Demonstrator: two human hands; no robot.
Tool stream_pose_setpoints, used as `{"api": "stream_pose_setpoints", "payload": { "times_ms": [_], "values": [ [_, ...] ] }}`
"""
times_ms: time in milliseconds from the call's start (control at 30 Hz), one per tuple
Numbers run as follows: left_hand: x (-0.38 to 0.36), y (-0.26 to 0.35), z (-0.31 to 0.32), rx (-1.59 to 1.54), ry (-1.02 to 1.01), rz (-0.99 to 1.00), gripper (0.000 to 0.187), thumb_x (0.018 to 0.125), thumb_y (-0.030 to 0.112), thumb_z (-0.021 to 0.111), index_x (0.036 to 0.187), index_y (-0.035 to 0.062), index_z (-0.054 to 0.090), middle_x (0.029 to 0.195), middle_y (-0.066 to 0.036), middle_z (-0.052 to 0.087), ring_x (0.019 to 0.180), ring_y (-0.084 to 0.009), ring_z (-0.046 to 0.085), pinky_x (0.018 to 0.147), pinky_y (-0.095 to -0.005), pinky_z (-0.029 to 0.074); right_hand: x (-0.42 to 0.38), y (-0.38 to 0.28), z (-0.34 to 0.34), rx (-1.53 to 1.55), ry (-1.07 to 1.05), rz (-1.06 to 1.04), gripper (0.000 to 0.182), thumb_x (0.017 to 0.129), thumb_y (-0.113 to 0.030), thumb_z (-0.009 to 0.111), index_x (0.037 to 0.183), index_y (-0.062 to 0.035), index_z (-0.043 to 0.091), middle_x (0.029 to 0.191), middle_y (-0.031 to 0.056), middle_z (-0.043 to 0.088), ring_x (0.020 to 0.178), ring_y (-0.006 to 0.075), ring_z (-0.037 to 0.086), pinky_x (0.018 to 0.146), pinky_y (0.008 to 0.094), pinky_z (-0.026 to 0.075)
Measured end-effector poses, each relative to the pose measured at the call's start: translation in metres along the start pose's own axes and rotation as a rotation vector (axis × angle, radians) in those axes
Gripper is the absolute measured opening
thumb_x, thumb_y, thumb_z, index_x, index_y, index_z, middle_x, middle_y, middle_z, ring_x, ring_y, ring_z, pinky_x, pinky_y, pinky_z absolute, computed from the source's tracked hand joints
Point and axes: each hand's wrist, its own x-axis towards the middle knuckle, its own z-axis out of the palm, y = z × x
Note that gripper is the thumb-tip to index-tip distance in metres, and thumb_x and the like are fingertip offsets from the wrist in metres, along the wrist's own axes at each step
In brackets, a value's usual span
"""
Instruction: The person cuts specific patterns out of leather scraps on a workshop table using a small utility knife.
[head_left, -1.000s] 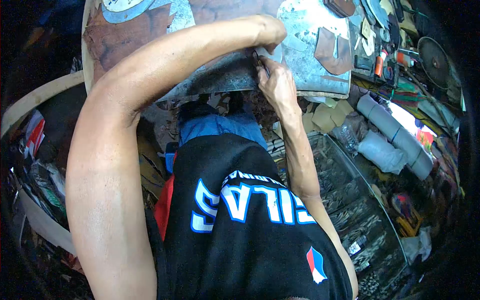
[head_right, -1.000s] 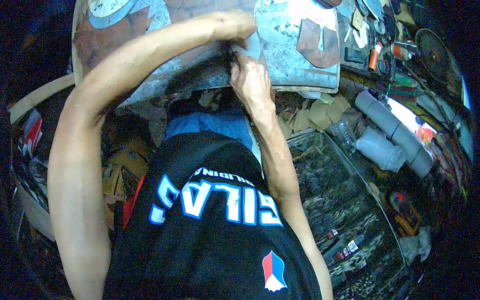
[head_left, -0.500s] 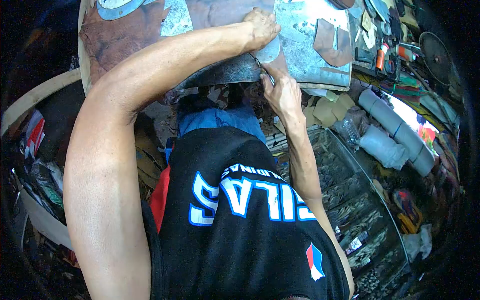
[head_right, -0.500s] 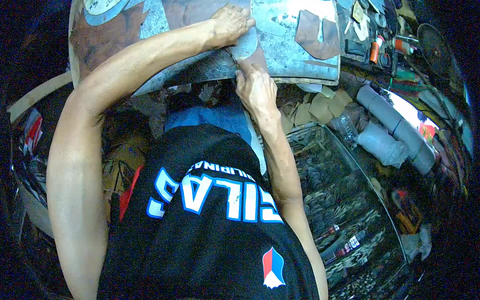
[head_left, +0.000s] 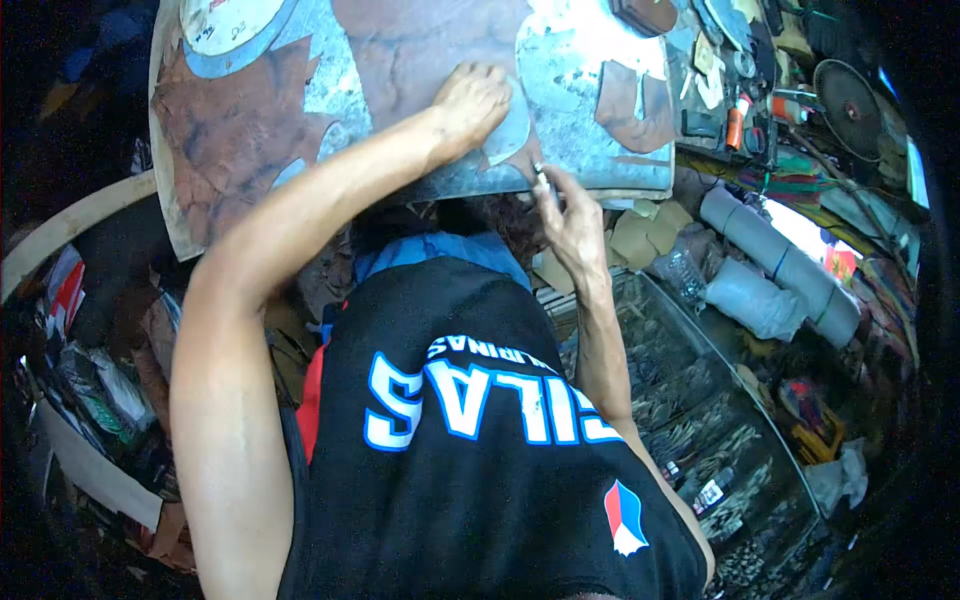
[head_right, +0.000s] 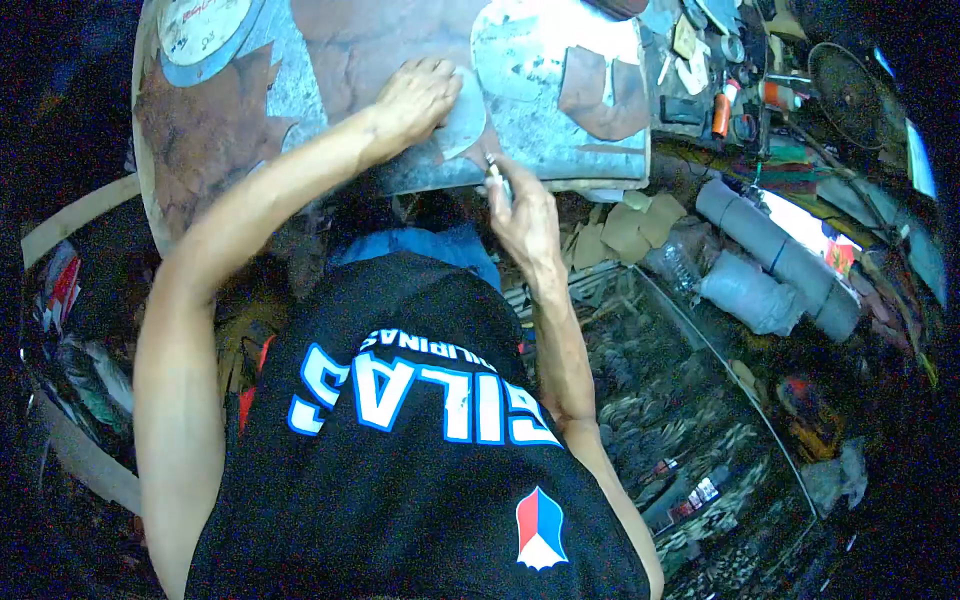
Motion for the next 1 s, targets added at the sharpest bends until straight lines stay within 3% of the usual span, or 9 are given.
{"api": "stream_pose_setpoints", "payload": {
  "times_ms": [67,133,233,400,1000],
  "values": [
    [-0.007,0.004,0.010,-0.010,0.061,-0.055,0.043,0.073,0.017,0.068,0.112,0.0008,0.058,0.117,-0.017,0.057,0.117,-0.0331,0.051,0.096,-0.0454,0.043,0.035,0.014,-0.011,-0.056,0.103,-0.144,0.031,0.093,-0.017,0.057,0.119,-0.0010,0.062,0.107,0.0235,0.066,0.100,0.0395,0.064,0.088,0.0426,0.050],
    [-0.013,0.011,0.009,-0.017,0.114,-0.128,0.046,0.074,0.018,0.070,0.114,-0.0001,0.058,0.123,-0.018,0.056,0.121,-0.0344,0.049,0.099,-0.0473,0.041,0.080,0.012,-0.021,-0.117,0.038,-0.261,0.028,0.093,-0.015,0.057,0.118,-0.0034,0.063,0.108,0.0204,0.067,0.103,0.0386,0.063,0.087,0.0422,0.050],
    [-0.023,0.024,-0.006,-0.069,-0.041,-0.255,0.064,0.076,0.024,0.076,0.130,-0.0003,0.053,0.144,-0.017,0.044,0.135,-0.0333,0.039,0.111,-0.0526,0.032,0.140,0.006,-0.012,-0.129,-0.016,-0.458,0.027,0.091,-0.017,0.060,0.115,-0.0060,0.065,0.107,0.0183,0.067,0.099,0.0380,0.064,0.084,0.0421,0.051],
    [-0.029,0.025,-0.012,-0.136,-0.058,-0.319,0.065,0.076,0.030,0.077,0.131,0.0035,0.053,0.148,-0.013,0.040,0.138,-0.0313,0.036,0.113,-0.0517,0.031,0.184,-0.015,-0.003,-0.277,-0.278,-0.690,0.025,0.091,-0.020,0.063,0.113,-0.0081,0.069,0.102,0.0142,0.069,0.092,0.0336,0.067,0.078,0.0391,0.053],
    [-0.031,0.024,-0.010,-0.136,-0.004,-0.286,0.067,0.075,0.029,0.077,0.132,0.0040,0.052,0.143,-0.014,0.044,0.138,-0.0300,0.037,0.114,-0.0494,0.030,0.193,-0.020,-0.003,-0.404,-0.341,-0.740,0.026,0.092,-0.022,0.061,0.114,-0.0116,0.069,0.097,0.0112,0.069,0.085,0.0326,0.068,0.073,0.0392,0.054]
  ]
}}
